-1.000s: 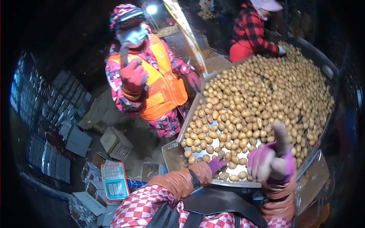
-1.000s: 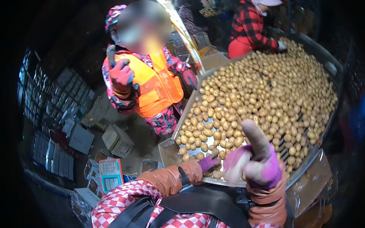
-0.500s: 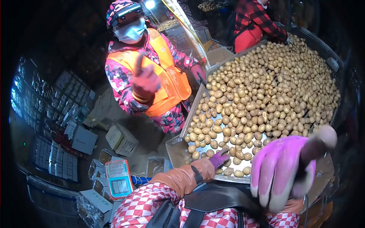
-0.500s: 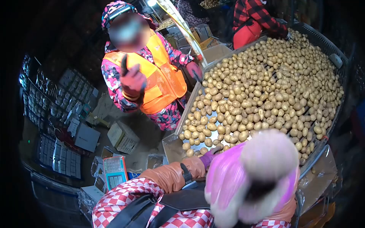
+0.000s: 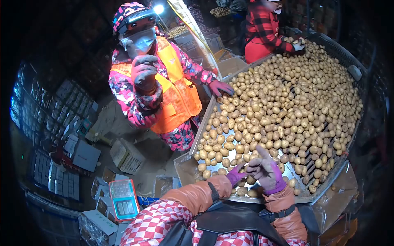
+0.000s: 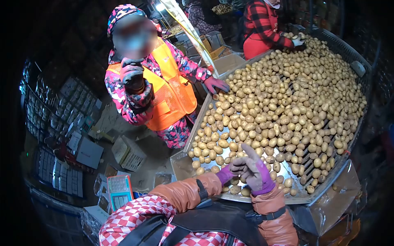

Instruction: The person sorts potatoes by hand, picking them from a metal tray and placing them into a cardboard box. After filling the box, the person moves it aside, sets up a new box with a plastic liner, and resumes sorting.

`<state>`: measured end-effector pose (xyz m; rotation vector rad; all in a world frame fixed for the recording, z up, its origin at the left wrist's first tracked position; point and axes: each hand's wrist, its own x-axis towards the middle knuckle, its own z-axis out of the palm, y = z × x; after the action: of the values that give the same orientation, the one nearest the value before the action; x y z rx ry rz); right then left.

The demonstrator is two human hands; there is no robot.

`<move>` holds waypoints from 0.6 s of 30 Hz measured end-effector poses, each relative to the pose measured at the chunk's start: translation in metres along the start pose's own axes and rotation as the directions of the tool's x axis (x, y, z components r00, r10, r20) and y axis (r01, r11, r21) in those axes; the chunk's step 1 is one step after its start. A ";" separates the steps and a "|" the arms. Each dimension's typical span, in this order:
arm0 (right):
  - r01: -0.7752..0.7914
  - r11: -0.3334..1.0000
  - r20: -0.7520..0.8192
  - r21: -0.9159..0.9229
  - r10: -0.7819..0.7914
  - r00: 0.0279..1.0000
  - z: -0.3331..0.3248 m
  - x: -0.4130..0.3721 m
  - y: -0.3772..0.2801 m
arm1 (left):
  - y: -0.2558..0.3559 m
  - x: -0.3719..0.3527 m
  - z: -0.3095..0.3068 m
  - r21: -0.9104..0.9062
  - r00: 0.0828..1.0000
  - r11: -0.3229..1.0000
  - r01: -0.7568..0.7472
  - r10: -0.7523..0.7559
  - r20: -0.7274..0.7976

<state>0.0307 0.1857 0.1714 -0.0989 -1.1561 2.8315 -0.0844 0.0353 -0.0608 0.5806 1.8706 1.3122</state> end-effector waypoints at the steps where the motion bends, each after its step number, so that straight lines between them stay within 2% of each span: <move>1: -0.021 0.996 0.011 0.089 0.020 1.000 -0.009 -0.001 0.014 | -0.001 0.007 -0.002 -0.251 0.998 0.967 0.049 -0.040 0.042; 2: -0.043 0.983 0.024 0.178 0.040 0.999 -0.017 -0.002 0.028 | -0.003 0.014 -0.004 -0.483 0.993 0.869 0.107 -0.070 0.094; 4: -0.089 0.954 0.051 0.287 0.078 0.996 -0.029 -0.006 0.046 | 0.048 0.014 -0.007 -0.685 0.992 0.723 0.094 -0.012 0.124; 6: -0.094 0.950 0.018 0.299 0.093 0.996 -0.038 -0.010 0.055 | 0.100 0.001 -0.010 -0.597 0.992 0.799 0.076 -0.002 0.125; 9: -0.093 0.959 -0.059 0.269 0.112 0.992 -0.037 -0.016 0.049 | 0.115 0.016 -0.011 -0.502 0.996 0.861 0.074 -0.041 0.076; 11: -0.077 0.974 -0.166 0.213 0.113 0.980 -0.040 -0.023 0.050 | 0.100 0.031 -0.010 -0.446 0.999 0.895 -0.033 0.024 -0.025; 12: -0.067 0.977 -0.195 0.203 0.107 0.975 -0.044 -0.025 0.049 | 0.096 0.029 -0.012 -0.305 0.980 0.933 -0.192 0.168 -0.105; 15: -0.050 0.978 -0.260 0.203 0.103 0.960 -0.054 -0.033 0.048 | 0.106 -0.001 -0.029 -0.125 0.967 0.965 -0.229 0.211 -0.142; 16: -0.046 0.974 -0.268 0.223 0.107 0.958 -0.057 -0.035 0.047 | 0.120 -0.020 -0.031 -0.204 0.990 0.976 -0.077 0.052 -0.128; 18: -0.045 0.960 -0.258 0.275 0.119 0.959 -0.067 -0.038 0.050 | 0.071 -0.024 -0.035 -0.183 0.995 0.983 -0.012 -0.006 -0.099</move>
<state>0.0721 0.1928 0.0895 -0.5114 -0.7238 2.8938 -0.1024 0.0236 0.0193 0.4290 1.8028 1.5205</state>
